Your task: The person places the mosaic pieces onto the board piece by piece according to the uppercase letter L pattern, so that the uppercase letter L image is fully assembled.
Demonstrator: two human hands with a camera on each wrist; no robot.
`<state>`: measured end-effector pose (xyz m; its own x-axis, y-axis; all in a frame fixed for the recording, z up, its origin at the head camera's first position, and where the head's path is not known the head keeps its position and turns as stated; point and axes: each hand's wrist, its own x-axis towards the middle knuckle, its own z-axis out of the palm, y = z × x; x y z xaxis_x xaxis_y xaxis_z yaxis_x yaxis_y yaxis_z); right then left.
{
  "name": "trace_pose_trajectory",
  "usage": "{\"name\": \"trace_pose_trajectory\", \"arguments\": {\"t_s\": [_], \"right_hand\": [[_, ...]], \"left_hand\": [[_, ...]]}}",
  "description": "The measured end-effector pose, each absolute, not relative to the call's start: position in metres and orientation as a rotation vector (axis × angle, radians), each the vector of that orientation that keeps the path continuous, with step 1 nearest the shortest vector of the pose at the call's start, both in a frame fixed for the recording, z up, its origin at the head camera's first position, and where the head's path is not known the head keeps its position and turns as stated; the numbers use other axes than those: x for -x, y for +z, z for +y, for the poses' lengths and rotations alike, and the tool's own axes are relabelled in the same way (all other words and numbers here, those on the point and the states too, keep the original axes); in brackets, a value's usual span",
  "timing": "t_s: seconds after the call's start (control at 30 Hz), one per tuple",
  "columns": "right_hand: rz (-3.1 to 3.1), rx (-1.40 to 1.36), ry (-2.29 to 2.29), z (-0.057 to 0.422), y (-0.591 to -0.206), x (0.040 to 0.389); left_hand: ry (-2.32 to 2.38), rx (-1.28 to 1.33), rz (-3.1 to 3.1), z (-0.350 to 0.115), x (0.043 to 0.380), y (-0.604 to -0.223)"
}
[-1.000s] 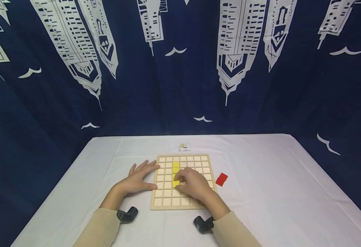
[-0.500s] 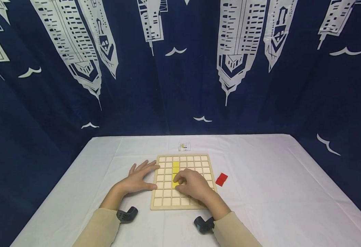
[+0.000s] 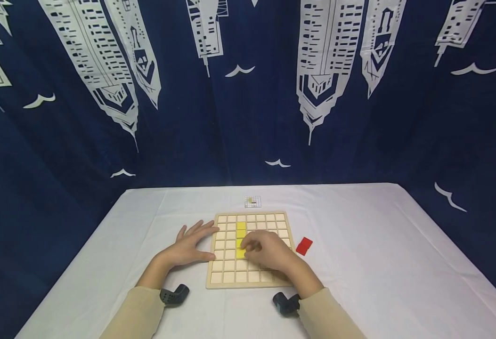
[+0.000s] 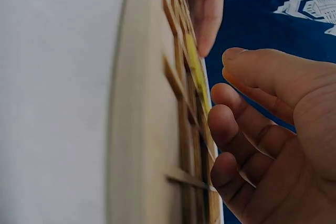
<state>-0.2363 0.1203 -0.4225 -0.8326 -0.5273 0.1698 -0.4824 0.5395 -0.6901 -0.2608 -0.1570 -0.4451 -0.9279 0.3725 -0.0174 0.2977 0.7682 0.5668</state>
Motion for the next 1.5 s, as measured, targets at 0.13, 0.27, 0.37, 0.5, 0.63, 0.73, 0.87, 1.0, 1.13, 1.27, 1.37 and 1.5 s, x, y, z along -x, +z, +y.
{"name": "trace_pose_trajectory", "arguments": {"t_s": [0.13,0.27,0.37,0.5,0.63,0.73,0.87,1.0,1.13,1.27,1.37,1.5], "right_hand": [[2.706,0.873,-1.200,0.128,-0.417,0.238],[2.689,0.834,-1.231,0.137,-0.413,0.239],[2.695,0.847,-1.233,0.145,-0.410,0.241],[2.739,0.845,-1.208,0.156,-0.406,0.243],[2.768,0.801,-1.199,0.165,-0.404,0.246],[2.773,0.744,-1.207,0.171,-0.402,0.247],[2.780,0.665,-1.214,0.180,-0.400,0.249],[2.799,0.605,-1.207,0.192,-0.400,0.252],[2.804,0.560,-1.208,0.203,-0.402,0.256],[2.790,0.527,-1.223,0.213,-0.405,0.258],[2.782,0.498,-1.220,0.219,-0.406,0.258],[2.782,0.442,-1.194,0.226,-0.408,0.258]], "left_hand": [[0.876,-0.538,2.835,-0.156,0.261,-0.445],[0.878,-0.531,2.838,-0.156,0.261,-0.445],[0.868,-0.528,2.841,-0.156,0.262,-0.447],[0.855,-0.526,2.842,-0.156,0.263,-0.448],[0.852,-0.528,2.844,-0.157,0.262,-0.447],[0.854,-0.529,2.838,-0.158,0.262,-0.447],[0.870,-0.536,2.830,-0.158,0.262,-0.449],[0.888,-0.545,2.828,-0.158,0.262,-0.449],[0.886,-0.542,2.826,-0.158,0.262,-0.449],[0.879,-0.545,2.827,-0.158,0.262,-0.449],[0.874,-0.548,2.824,-0.158,0.262,-0.449],[0.878,-0.552,2.816,-0.158,0.262,-0.449]]}}
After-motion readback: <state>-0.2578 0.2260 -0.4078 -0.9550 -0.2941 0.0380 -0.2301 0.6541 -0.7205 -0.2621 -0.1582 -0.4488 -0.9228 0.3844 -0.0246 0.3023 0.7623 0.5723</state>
